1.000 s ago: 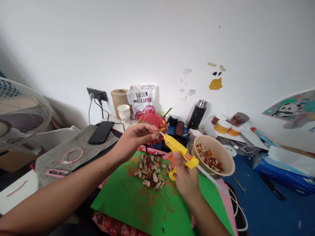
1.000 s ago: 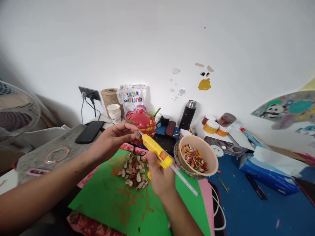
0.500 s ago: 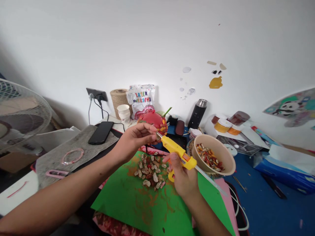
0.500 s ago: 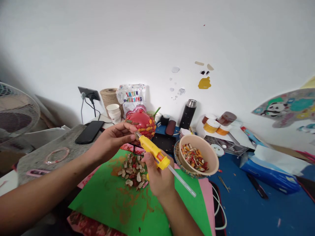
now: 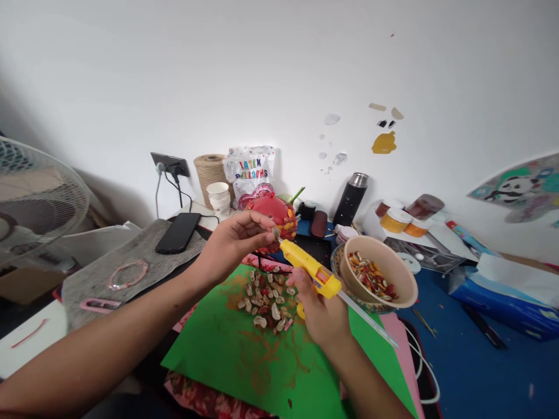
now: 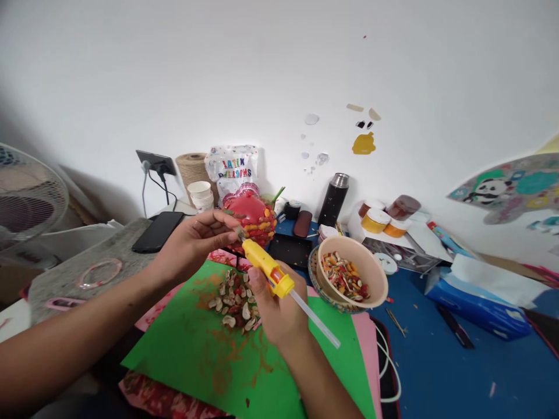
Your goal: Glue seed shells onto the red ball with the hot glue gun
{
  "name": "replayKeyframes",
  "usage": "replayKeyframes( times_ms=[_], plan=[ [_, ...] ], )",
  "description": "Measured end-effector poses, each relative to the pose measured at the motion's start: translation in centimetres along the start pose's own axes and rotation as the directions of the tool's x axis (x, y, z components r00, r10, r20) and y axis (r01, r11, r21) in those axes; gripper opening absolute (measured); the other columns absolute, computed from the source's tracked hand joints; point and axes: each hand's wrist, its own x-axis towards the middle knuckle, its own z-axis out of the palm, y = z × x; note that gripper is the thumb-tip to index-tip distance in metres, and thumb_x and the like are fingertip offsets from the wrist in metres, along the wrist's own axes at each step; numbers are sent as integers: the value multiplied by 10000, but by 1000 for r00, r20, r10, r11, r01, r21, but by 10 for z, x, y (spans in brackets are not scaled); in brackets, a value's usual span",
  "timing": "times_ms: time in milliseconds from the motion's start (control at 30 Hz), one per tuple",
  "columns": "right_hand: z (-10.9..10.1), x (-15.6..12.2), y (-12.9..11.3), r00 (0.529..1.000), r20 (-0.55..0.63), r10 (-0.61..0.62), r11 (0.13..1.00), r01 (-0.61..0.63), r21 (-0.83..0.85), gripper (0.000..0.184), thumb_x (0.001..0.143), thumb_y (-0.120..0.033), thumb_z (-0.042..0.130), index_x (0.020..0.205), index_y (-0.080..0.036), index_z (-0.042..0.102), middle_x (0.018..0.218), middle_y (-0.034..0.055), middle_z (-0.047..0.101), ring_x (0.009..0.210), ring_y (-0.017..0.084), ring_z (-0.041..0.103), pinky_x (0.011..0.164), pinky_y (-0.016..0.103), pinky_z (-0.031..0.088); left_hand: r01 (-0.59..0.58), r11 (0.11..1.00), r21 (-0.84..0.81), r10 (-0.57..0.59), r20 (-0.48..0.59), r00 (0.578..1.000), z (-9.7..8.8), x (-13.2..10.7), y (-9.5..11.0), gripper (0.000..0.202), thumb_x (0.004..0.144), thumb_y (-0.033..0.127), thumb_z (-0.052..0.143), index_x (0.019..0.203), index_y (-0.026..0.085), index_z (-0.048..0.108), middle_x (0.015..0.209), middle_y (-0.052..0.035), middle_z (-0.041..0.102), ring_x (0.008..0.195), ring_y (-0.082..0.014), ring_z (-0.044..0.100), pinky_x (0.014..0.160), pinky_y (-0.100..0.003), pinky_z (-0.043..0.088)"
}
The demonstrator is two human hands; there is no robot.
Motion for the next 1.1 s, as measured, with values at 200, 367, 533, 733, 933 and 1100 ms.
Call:
replayKeyframes(
  times_ms=[200,367,533,733,933,1100],
  plan=[
    [1,-2,6,1000,-15,19,999,-18,48,585,1035,-724,600,795,-208,737,602,-4,576,520,152,518,474,269,436,17,1000,-11,-17,13,1000,-1,0,-2,266,812,291,989,961,174,803,930,-43,830,831,-170,789,804,-289,685],
    [1,-2,5,997,-44,61,996,-58,72,614,1005,-773,609,812,-212,768,574,3,574,539,178,559,480,282,457,22,1000,-8,-22,21,1000,-1,-1,-3,256,812,273,988,955,170,803,937,-46,838,841,-168,798,817,-283,685],
    [1,-2,1,997,-41,66,994,-62,94,625,996,-787,613,806,-210,757,591,8,589,550,179,574,486,281,458,34,999,0,-34,42,999,2,-2,-2,266,811,283,990,972,176,807,958,-47,849,854,-177,806,833,-294,689],
    [1,-1,2,997,-47,54,995,-50,82,633,1007,-784,599,785,-210,745,595,18,603,558,182,587,479,278,451,36,999,12,-36,36,999,1,-3,-1,270,811,296,993,972,177,813,928,-42,841,831,-162,803,804,-259,680],
    [2,-1,1,997,-52,48,996,-44,71,629,1010,-781,597,755,-220,724,587,17,596,563,190,597,482,282,457,26,1000,-6,-26,41,999,1,-2,-3,243,813,282,987,956,184,817,931,-41,841,837,-165,803,819,-273,688],
    [1,0,-2,998,-51,41,998,-38,53,635,1013,-781,586,727,-227,707,558,6,558,533,180,562,464,278,439,31,999,13,-31,44,999,1,-2,-4,245,816,286,981,953,184,805,936,-45,840,852,-182,804,849,-314,693]
  ],
)
